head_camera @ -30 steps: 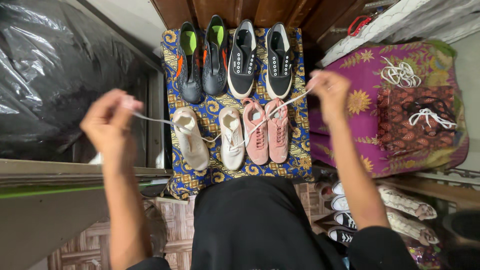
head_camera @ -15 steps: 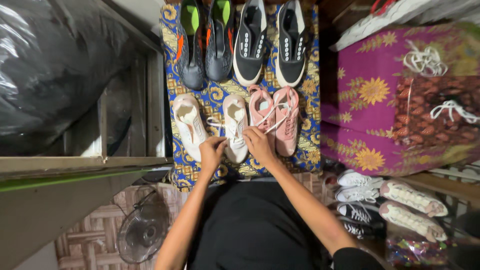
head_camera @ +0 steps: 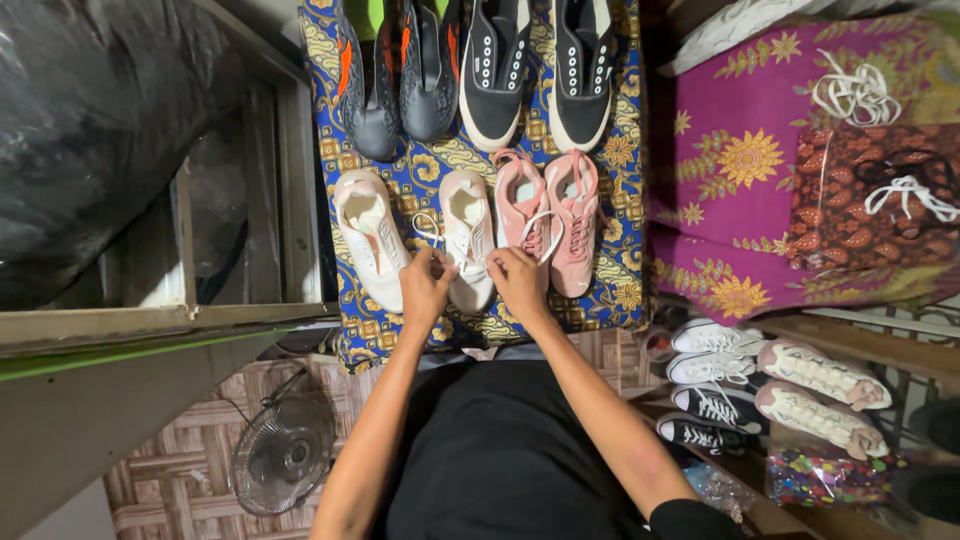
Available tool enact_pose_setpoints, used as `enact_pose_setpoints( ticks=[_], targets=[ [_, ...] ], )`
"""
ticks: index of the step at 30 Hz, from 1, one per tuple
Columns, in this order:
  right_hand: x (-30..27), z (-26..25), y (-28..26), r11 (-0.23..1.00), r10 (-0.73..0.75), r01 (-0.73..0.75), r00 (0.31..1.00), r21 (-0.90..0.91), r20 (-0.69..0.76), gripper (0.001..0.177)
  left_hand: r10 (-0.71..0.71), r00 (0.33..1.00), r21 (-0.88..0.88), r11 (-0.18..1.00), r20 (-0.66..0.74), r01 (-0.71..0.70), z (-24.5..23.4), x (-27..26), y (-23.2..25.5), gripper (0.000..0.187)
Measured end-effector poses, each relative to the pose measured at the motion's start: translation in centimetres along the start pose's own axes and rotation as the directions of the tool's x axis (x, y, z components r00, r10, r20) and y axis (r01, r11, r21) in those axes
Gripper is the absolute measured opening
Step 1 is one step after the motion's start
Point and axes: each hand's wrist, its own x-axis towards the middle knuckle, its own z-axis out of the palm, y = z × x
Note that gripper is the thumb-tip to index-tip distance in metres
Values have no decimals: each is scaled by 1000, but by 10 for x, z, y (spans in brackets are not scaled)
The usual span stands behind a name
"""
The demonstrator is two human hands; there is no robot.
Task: The person removes pink laces from a pair of pink sneakers, then threads and ties them back into the same shoes. Next, they take white laces and thread them into a pair of white sneakers, pulling and arranging the laces through the eyelets.
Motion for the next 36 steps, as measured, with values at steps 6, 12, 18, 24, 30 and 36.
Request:
enact_pose_setpoints(
  ticks=[6, 12, 18, 24, 30, 36],
  targets=[
    [1, -1, -4, 990, -120, 122, 992, -74, 39, 6, -76, 997, -18, 997, -17, 75, 2, -1, -5, 26],
    [5, -1, -17, 967, -118, 128, 991, -218, 56, 6, -105, 993, -70, 992, -58, 101, 8, -1, -5, 27],
    [8, 3, -19, 965, -131, 143, 989, -220, 66, 8, -79, 993, -7, 997, -92, 79, 8, 2, 1, 27],
    [8, 10, -4, 993, -115, 114, 992, 28, 53, 9, 97, 989, 241, 968, -110, -68, 13, -2, 4, 24],
    [8, 14, -8, 989, -108, 114, 992, -100, 60, 10, 211, 976, 479, 864, -60, -158, 28, 1, 3, 14],
    [23, 20, -16, 899, -86, 121, 991, -422, 100, 15, 204, 978, 520, 840, -43, -152, 30, 5, -1, 29]
  ],
)
